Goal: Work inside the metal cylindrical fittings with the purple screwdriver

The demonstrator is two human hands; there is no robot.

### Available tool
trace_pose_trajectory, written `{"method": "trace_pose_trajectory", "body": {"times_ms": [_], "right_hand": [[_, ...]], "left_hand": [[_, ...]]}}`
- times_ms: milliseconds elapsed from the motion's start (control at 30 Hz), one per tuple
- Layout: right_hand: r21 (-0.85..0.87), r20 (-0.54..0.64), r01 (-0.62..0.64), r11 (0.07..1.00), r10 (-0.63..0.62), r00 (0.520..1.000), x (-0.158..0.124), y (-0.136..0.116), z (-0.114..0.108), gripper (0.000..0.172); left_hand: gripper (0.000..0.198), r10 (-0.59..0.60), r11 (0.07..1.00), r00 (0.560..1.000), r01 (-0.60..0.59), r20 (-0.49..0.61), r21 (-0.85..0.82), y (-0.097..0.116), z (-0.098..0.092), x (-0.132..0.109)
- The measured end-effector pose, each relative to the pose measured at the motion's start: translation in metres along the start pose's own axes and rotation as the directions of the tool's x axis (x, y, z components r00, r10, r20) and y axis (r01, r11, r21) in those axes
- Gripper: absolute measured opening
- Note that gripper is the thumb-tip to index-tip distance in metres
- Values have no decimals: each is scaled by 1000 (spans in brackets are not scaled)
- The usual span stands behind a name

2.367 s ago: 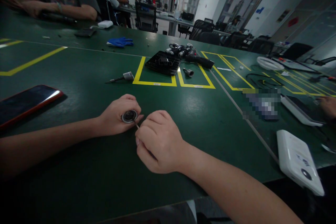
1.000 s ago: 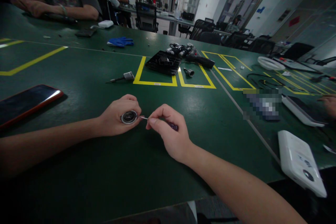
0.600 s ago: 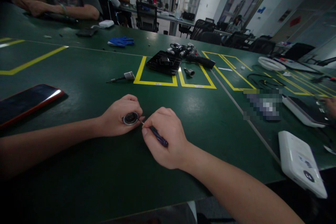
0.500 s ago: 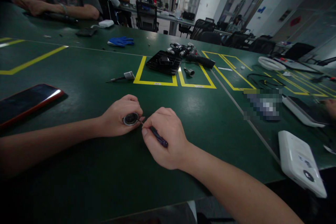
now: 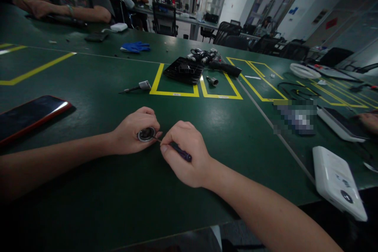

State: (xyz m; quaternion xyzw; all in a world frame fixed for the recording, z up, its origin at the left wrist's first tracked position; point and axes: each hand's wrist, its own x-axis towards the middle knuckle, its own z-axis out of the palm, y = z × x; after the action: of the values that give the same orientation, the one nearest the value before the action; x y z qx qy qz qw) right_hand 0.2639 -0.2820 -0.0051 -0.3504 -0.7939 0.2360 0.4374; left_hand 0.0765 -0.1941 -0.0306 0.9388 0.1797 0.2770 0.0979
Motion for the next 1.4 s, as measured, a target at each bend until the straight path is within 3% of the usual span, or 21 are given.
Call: {"method": "trace_pose_trajectory", "body": {"times_ms": [333, 433, 600, 733, 867, 967, 1067, 1133, 1200, 1300, 1400], "right_hand": [[55, -54, -38, 998, 41, 998, -2, 1, 2, 13], [133, -54, -126, 983, 134, 990, -2, 3, 3, 13], [423, -52, -299, 856, 352, 934, -2, 13, 4, 12], [565, -48, -316, 762, 413, 909, -2, 21, 6, 10], [582, -47, -324, 746, 429, 902, -1, 21, 7, 11], [444, -73, -291, 847, 358, 931, -2, 14, 5, 11], [92, -61, -93, 991, 99, 993, -3, 7, 3, 11], [-103, 25, 92, 990, -90, 996, -3, 4, 2, 10], [-210, 105, 212, 954, -194, 975, -3, 2, 3, 10], [-246, 139, 254, 936, -225, 964, -2, 1, 3, 10], [-141, 81, 138, 980, -128, 989, -1, 1, 3, 11]], "left_hand": [[6, -8, 1000, 1000, 8, -28, -18, -1, 1, 0], [7, -7, 1000, 999, 6, -34, -19, 0, 0, 0], [6, 8, 1000, 1000, -8, -20, -18, 1, -1, 0], [7, -9, 1000, 1000, 9, -2, -25, 1, -1, 0], [8, -30, 999, 1000, 30, 0, -34, 2, -1, 1], [7, -16, 999, 1000, 15, -14, -31, 2, -1, 1], [6, 14, 1000, 999, -15, -33, -22, 1, -1, 1], [7, 20, 1000, 999, -21, -37, -9, 1, 1, 1], [9, 9, 1000, 999, -8, -42, 6, 0, 2, 1], [11, -10, 1000, 999, 11, -46, 12, -1, 2, 0], [9, -18, 1000, 1000, 18, -24, -1, -1, 2, 0]]}}
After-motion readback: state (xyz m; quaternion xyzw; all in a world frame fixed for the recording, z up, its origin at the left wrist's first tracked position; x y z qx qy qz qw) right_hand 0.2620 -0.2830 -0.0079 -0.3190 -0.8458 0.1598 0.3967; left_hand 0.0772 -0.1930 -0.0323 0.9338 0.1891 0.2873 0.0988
